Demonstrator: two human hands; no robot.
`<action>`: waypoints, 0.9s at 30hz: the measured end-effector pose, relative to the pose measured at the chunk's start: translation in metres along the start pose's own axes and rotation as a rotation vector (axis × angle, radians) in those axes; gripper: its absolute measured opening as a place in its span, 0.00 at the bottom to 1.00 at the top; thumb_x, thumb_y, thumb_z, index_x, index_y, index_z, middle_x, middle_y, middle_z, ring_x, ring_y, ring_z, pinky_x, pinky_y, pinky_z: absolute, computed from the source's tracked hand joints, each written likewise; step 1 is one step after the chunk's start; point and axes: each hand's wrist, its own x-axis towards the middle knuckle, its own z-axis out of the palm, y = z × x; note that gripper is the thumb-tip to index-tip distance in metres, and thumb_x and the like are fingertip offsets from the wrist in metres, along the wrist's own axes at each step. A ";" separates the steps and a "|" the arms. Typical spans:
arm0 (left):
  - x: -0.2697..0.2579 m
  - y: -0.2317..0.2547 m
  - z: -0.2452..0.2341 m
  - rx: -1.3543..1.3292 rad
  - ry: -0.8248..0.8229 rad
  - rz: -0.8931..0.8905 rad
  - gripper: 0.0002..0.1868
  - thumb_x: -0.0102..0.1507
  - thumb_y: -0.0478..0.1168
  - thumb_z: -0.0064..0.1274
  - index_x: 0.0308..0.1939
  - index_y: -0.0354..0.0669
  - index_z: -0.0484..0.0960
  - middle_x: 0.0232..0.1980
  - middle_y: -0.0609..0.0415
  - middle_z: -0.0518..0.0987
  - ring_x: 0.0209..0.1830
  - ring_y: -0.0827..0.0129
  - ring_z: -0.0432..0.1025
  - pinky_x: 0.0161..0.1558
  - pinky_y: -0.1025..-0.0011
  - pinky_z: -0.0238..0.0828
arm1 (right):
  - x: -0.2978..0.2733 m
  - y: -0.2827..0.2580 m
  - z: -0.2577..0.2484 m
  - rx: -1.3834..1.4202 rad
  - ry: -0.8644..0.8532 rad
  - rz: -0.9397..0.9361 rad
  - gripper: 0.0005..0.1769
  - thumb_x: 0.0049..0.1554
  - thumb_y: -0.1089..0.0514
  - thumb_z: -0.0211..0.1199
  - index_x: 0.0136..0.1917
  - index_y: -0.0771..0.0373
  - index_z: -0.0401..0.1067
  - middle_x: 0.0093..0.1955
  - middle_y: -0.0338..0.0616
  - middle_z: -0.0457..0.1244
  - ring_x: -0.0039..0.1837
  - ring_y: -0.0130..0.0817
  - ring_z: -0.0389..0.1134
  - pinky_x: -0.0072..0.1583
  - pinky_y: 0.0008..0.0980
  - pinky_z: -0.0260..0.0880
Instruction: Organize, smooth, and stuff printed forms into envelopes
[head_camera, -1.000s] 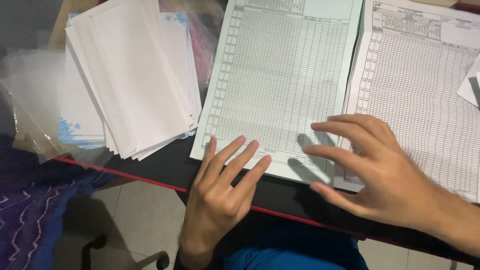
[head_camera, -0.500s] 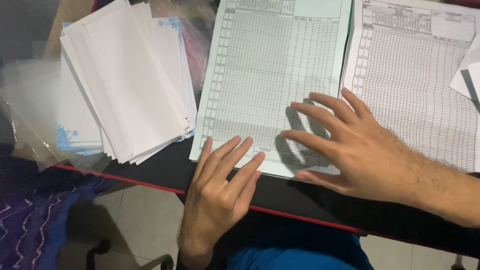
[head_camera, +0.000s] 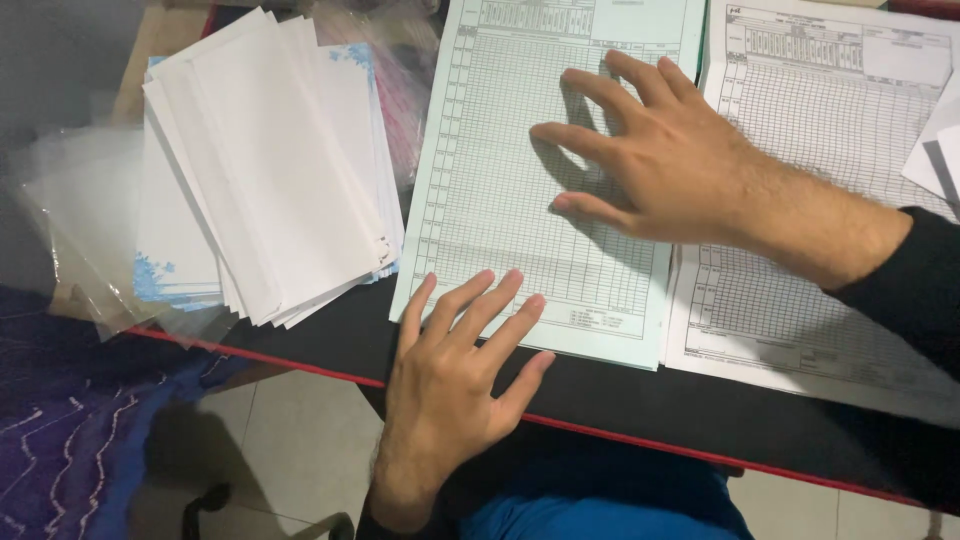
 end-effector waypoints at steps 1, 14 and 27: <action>0.000 0.000 0.000 -0.004 -0.011 -0.004 0.20 0.64 0.51 0.61 0.58 0.52 0.84 0.65 0.55 0.79 0.66 0.59 0.72 0.71 0.43 0.57 | 0.002 0.003 0.004 -0.030 0.028 -0.005 0.40 0.62 0.25 0.46 0.79 0.46 0.59 0.81 0.59 0.49 0.79 0.68 0.47 0.69 0.71 0.53; -0.003 0.003 -0.001 -0.006 -0.016 -0.011 0.20 0.64 0.50 0.62 0.59 0.52 0.84 0.66 0.53 0.79 0.67 0.58 0.72 0.72 0.44 0.58 | 0.034 0.020 -0.003 -0.032 -0.138 0.201 0.55 0.57 0.16 0.40 0.85 0.47 0.44 0.83 0.60 0.43 0.76 0.75 0.47 0.68 0.65 0.57; 0.031 0.008 0.002 -0.022 -0.055 0.007 0.37 0.63 0.57 0.63 0.69 0.40 0.72 0.77 0.47 0.67 0.77 0.55 0.64 0.75 0.45 0.57 | 0.047 -0.003 -0.022 -0.107 -0.471 0.369 0.80 0.37 0.03 0.41 0.86 0.45 0.17 0.85 0.63 0.17 0.81 0.76 0.22 0.75 0.71 0.42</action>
